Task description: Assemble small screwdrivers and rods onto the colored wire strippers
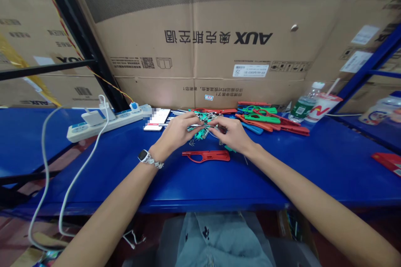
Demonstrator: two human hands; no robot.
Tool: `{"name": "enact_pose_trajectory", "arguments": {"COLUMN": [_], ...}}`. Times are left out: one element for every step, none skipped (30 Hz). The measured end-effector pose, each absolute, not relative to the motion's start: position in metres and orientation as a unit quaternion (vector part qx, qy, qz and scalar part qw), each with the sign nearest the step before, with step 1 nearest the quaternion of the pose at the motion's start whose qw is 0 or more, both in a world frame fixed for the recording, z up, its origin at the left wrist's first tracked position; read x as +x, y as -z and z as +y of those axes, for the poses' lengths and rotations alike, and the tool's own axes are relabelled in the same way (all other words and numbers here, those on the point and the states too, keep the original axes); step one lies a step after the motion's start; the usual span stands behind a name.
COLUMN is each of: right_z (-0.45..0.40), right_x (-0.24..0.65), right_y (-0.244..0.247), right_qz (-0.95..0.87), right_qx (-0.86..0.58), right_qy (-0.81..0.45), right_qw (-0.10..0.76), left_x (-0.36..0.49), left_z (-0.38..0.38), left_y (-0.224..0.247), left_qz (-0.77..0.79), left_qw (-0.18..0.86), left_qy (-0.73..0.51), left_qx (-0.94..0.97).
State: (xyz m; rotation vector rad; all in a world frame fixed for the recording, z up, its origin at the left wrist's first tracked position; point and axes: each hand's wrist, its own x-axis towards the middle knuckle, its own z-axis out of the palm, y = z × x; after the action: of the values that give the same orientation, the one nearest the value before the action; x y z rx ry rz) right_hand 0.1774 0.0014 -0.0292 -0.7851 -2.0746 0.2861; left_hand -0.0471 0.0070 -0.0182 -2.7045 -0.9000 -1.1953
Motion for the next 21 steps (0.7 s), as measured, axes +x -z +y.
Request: {"name": "enact_pose_trajectory", "arguments": {"right_z": [0.002,0.003,0.005,0.006,0.007,0.009,0.009,0.01,0.01,0.01,0.01,0.01,0.009,0.009,0.009,0.009,0.01,0.01,0.011,0.011,0.012], "right_x": [0.179,0.18,0.181,0.182,0.183,0.184,0.185,0.185,0.186,0.187,0.188,0.188,0.189,0.189,0.189,0.19,0.19,0.19,0.19,0.19,0.19], "right_y": [0.029,0.029,0.029,0.029,0.028,0.028,0.027,0.026,0.025,0.025,0.025,0.025,0.025,0.026,0.026,0.027,0.028,0.029,0.029,0.029,0.029], "right_qz": [-0.837,-0.84,-0.844,-0.848,-0.853,-0.857,-0.862,-0.865,-0.867,-0.869,-0.871,-0.874,-0.876,-0.877,-0.878,-0.878,-0.877,-0.876,-0.877,-0.879,-0.88], "right_qx": [-0.312,-0.308,-0.302,-0.292,-0.281,-0.268,-0.255,-0.245,-0.239,-0.236,-0.234,-0.233,-0.231,-0.228,-0.223,-0.219,-0.216,-0.214,-0.213,-0.212,-0.211], "right_qy": [-0.097,-0.085,-0.08,-0.078,-0.075,-0.07,-0.064,-0.055,-0.047,-0.038,-0.03,-0.02,-0.011,-0.002,0.006,0.011,0.013,0.014,0.014,0.016,0.02], "right_qw": [0.439,0.438,0.437,0.436,0.434,0.434,0.434,0.435,0.435,0.433,0.43,0.427,0.424,0.423,0.424,0.427,0.429,0.431,0.43,0.427,0.424], "left_x": [-0.047,-0.047,-0.048,-0.048,-0.048,-0.048,-0.048,-0.048,-0.047,-0.047,-0.047,-0.047,-0.047,-0.047,-0.046,-0.046,-0.046,-0.046,-0.046,-0.046,-0.046], "left_z": [0.007,0.007,0.007,0.007,0.008,0.008,0.008,0.008,0.008,0.008,0.008,0.008,0.008,0.008,0.008,0.008,0.008,0.008,0.008,0.007,0.007], "left_y": [0.019,0.019,0.02,0.021,0.021,0.022,0.022,0.022,0.021,0.021,0.021,0.02,0.02,0.02,0.02,0.02,0.02,0.02,0.02,0.02,0.02], "left_qz": [-0.29,-0.29,-0.29,-0.29,-0.29,-0.289,-0.288,-0.286,-0.284,-0.281,-0.279,-0.277,-0.275,-0.274,-0.275,-0.276,-0.277,-0.277,-0.277,-0.275,-0.274], "left_qw": [0.032,0.039,0.044,0.049,0.051,0.052,0.052,0.051,0.049,0.047,0.045,0.042,0.038,0.034,0.028,0.022,0.017,0.013,0.01,0.008,0.006], "left_qy": [0.382,0.377,0.374,0.371,0.37,0.369,0.368,0.368,0.37,0.374,0.38,0.386,0.392,0.396,0.398,0.399,0.4,0.4,0.401,0.402,0.403], "left_qx": [-0.877,-0.879,-0.88,-0.881,-0.881,-0.882,-0.882,-0.883,-0.883,-0.883,-0.881,-0.879,-0.877,-0.876,-0.875,-0.874,-0.874,-0.873,-0.873,-0.873,-0.873]}}
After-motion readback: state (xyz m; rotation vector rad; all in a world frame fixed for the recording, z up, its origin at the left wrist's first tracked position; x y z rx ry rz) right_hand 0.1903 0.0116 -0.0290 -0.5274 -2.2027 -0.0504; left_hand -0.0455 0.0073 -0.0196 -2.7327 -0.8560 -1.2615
